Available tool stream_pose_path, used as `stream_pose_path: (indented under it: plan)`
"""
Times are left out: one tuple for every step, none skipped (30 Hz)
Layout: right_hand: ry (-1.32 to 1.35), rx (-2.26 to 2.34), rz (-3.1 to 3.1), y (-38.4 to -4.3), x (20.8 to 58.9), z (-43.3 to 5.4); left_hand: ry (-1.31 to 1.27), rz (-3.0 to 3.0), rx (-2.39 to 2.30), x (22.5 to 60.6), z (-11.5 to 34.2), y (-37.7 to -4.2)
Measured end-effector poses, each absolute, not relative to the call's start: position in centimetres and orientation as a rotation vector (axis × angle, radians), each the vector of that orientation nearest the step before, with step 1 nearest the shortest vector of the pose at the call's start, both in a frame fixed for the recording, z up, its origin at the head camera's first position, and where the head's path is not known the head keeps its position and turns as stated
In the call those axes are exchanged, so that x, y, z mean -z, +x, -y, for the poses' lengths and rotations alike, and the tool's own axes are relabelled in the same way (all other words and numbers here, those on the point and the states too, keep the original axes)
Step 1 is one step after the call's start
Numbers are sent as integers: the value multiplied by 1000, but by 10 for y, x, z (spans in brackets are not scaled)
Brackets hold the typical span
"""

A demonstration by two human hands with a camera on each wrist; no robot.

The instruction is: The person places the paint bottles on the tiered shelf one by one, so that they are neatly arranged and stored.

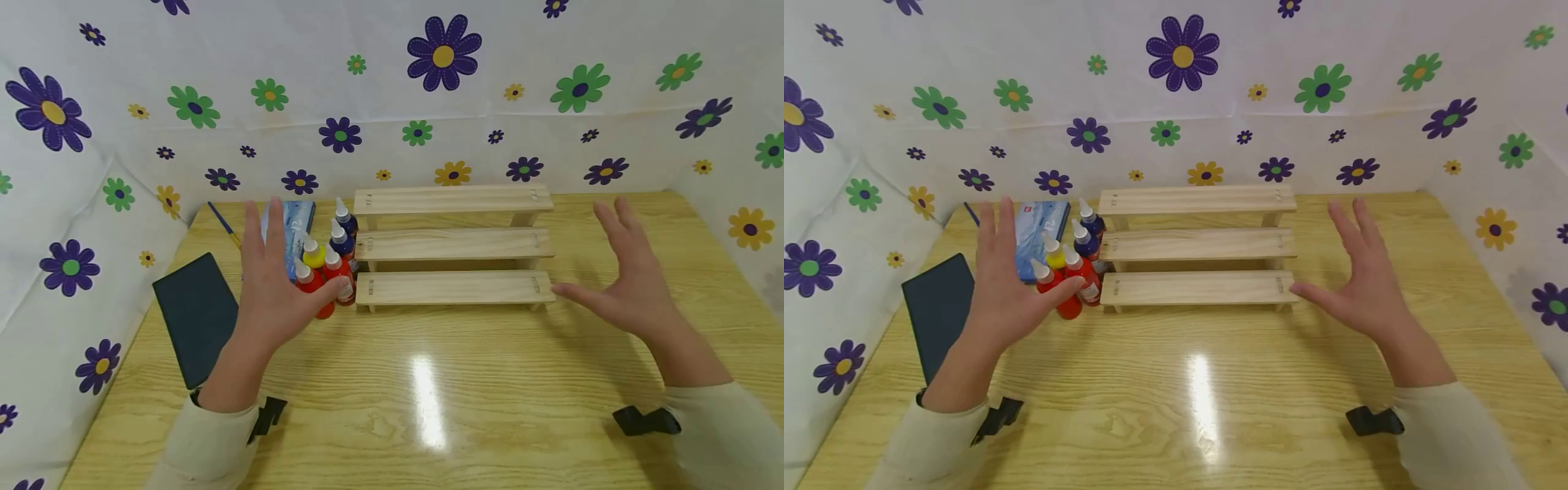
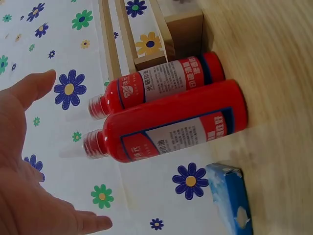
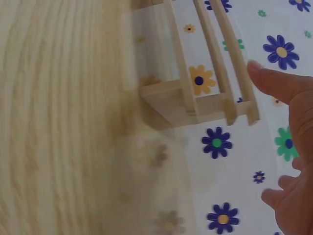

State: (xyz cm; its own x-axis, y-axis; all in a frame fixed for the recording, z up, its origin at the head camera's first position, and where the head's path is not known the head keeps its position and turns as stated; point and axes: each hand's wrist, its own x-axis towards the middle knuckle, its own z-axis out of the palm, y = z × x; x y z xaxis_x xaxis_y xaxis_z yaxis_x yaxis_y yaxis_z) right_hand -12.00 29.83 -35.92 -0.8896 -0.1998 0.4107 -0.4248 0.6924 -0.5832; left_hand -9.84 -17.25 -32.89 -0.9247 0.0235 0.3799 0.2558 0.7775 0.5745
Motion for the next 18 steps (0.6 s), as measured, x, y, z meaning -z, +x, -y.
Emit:
stream_pose_path:
  plan:
    - [474,-1099,2600,-122,363,-297,-200,2627,969,330,173,-98]
    - [466,-1177,2605,-124,367,-296,-188,2631,1014,331,173,-98]
    - [455,-1258,2608,-125,371,-295,-180,2629,1057,332,173,-98]
    - [451,-1338,2602,-127,374,-293,-169,2626,1095,333,174,-97]
    - [446,-1417,2594,-128,376,-291,-153,2621,1132,334,174,-97]
    - [446,-1496,2579,-129,378,-290,-134,2614,1171,336,175,-97]
    - [447,-1593,2550,-130,380,-288,-114,2602,1216,337,176,-96]
    - [451,-1698,2510,-131,382,-287,-91,2587,1264,338,176,-96]
    - [454,-1802,2462,-132,384,-285,-70,2570,1315,339,177,-95]
    - [464,-1894,2414,-133,386,-284,-47,2555,1359,340,177,-95]
    - [469,-1981,2367,-133,387,-283,-28,2536,1401,341,178,-95]
    - [482,-2063,2317,-134,389,-282,-13,2515,1445,342,178,-94]
    - [486,-2132,2276,-135,390,-280,-3,2492,1490,342,179,-94]
    - [497,-2172,2250,-136,392,-279,8,2471,1529,343,180,-94]
    - [506,-2203,2232,-137,393,-279,17,2452,1570,343,181,-94]
    - [514,-2221,2221,-137,394,-278,28,2437,1609,344,182,-94]
    - [519,-2235,2212,-137,396,-278,36,2421,1652,344,182,-94]
    - [524,-2245,2204,-137,397,-277,42,2408,1694,344,183,-94]
